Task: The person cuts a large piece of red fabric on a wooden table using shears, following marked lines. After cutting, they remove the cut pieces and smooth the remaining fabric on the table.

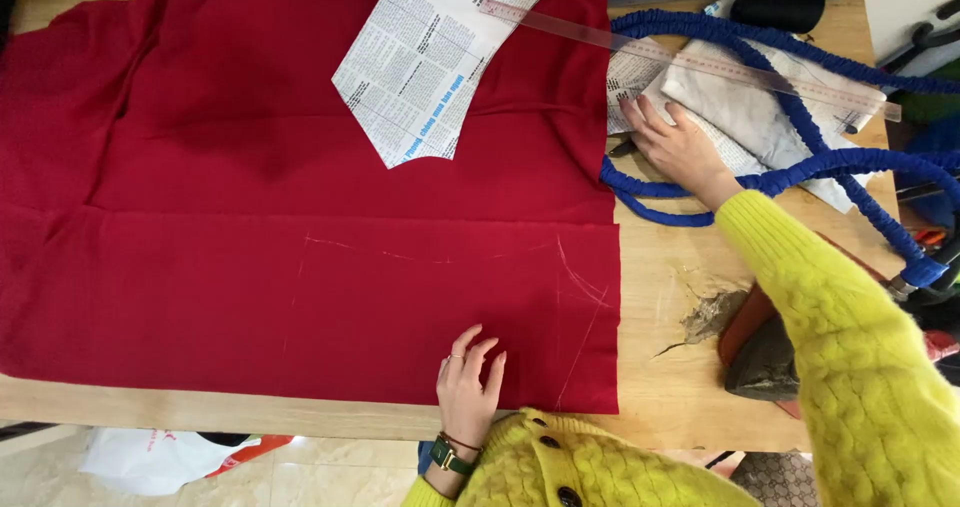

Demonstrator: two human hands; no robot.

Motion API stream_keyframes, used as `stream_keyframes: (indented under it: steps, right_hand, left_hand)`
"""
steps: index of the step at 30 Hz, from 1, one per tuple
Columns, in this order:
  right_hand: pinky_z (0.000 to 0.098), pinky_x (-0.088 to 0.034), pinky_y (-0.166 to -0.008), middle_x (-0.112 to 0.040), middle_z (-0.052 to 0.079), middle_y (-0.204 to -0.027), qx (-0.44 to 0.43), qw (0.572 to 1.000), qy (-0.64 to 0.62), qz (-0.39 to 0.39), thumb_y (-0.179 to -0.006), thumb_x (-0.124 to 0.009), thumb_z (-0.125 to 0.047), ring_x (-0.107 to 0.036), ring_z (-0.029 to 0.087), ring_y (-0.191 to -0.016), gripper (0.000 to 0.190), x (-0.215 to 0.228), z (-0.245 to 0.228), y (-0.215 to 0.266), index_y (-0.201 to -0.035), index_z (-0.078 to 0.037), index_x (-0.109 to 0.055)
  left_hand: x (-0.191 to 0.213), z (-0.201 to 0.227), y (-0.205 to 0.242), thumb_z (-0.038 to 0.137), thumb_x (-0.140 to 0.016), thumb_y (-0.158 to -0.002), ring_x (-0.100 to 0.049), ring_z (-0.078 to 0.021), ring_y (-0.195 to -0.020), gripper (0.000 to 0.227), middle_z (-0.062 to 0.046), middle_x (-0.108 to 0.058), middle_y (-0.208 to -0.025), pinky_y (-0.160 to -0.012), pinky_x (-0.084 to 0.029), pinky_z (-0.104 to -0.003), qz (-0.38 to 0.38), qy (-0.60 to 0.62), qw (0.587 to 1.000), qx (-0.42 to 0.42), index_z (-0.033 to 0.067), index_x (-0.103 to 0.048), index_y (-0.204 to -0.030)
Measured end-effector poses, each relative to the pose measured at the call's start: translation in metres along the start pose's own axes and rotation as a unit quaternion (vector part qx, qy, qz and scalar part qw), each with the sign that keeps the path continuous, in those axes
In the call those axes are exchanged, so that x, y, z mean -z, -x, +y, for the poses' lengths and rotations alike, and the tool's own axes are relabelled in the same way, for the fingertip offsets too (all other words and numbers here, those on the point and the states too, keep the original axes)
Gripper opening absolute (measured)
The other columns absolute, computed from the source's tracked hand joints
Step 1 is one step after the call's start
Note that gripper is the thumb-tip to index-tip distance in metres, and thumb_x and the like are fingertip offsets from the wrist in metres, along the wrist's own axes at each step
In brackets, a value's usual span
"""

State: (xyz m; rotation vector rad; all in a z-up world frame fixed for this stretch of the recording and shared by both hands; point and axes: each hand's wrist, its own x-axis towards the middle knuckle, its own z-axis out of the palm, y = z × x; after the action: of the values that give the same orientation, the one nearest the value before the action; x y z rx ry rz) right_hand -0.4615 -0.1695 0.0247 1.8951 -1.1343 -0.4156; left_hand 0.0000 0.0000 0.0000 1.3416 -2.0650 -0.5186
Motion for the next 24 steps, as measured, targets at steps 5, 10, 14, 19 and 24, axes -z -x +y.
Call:
stream_keyframes:
  steps: [5, 10, 14, 19, 24]
  right_hand:
    - [0.0356, -0.047, -0.099, -0.048, 0.000, -0.160, 0.009, 0.999, 0.001, 0.048, -0.104, -0.052, -0.025, -0.052, 0.020, -0.139, 0.026, 0.011, 0.008, 0.002, -0.121, -0.027, -0.072]
    - [0.0419, -0.044, -0.105, -0.050, 0.001, -0.161, -0.037, 0.991, -0.021, 0.123, -0.107, -0.055, -0.025, -0.051, 0.024, -0.140, 0.015, 0.030, 0.005, -0.001, -0.114, -0.024, -0.068]
    - [0.0403, -0.038, -0.105, -0.055, 0.000, -0.153, -0.071, 0.985, -0.044, 0.152, -0.103, -0.058, -0.024, -0.058, 0.021, -0.130, 0.017, 0.079, 0.006, -0.017, -0.113, -0.027, -0.071]
    - [0.0439, -0.026, -0.108, -0.066, -0.005, -0.143, -0.184, 0.953, -0.118, 0.209, -0.104, -0.076, -0.030, -0.056, 0.022, -0.130, 0.006, 0.116, 0.013, -0.019, -0.106, -0.025, -0.079]
    - [0.0393, -0.040, -0.068, -0.062, 0.023, -0.097, -0.254, 0.786, -0.453, 0.336, -0.120, -0.034, -0.008, -0.052, 0.029, -0.070, 0.033, 0.197, 0.066, -0.004, -0.111, 0.012, -0.058]
  left_hand:
    - [0.003, 0.000, 0.002, 0.029, -0.070, -0.094, -0.071, -0.0190, -0.083, 0.020, -0.003, -0.065, -0.133, -0.083, -0.057, -0.043, 0.015, 0.002, 1.000, 0.000, 0.0150, -0.074, -0.108]
    - [0.000, 0.001, 0.003, 0.029, -0.071, -0.094, -0.069, -0.0181, -0.077, 0.020, -0.002, -0.065, -0.134, -0.083, -0.056, -0.043, 0.022, 0.004, 1.000, 0.011, 0.0153, -0.074, -0.108]
    - [-0.001, 0.002, 0.004, 0.030, -0.069, -0.095, -0.072, -0.0206, -0.093, 0.020, -0.003, -0.066, -0.133, -0.081, -0.056, -0.041, 0.028, 0.015, 1.000, 0.000, 0.0155, -0.074, -0.108]
    - [0.006, 0.002, 0.008, 0.028, -0.070, -0.094, -0.072, -0.0240, -0.102, 0.020, -0.005, -0.067, -0.132, -0.085, -0.056, -0.044, 0.027, 0.027, 0.999, 0.003, 0.0144, -0.075, -0.108]
    - [0.017, 0.006, 0.012, 0.026, -0.068, -0.096, -0.073, -0.0191, -0.090, 0.016, -0.001, -0.068, -0.129, -0.079, -0.056, -0.039, 0.026, 0.058, 0.998, -0.014, 0.0156, -0.075, -0.106]
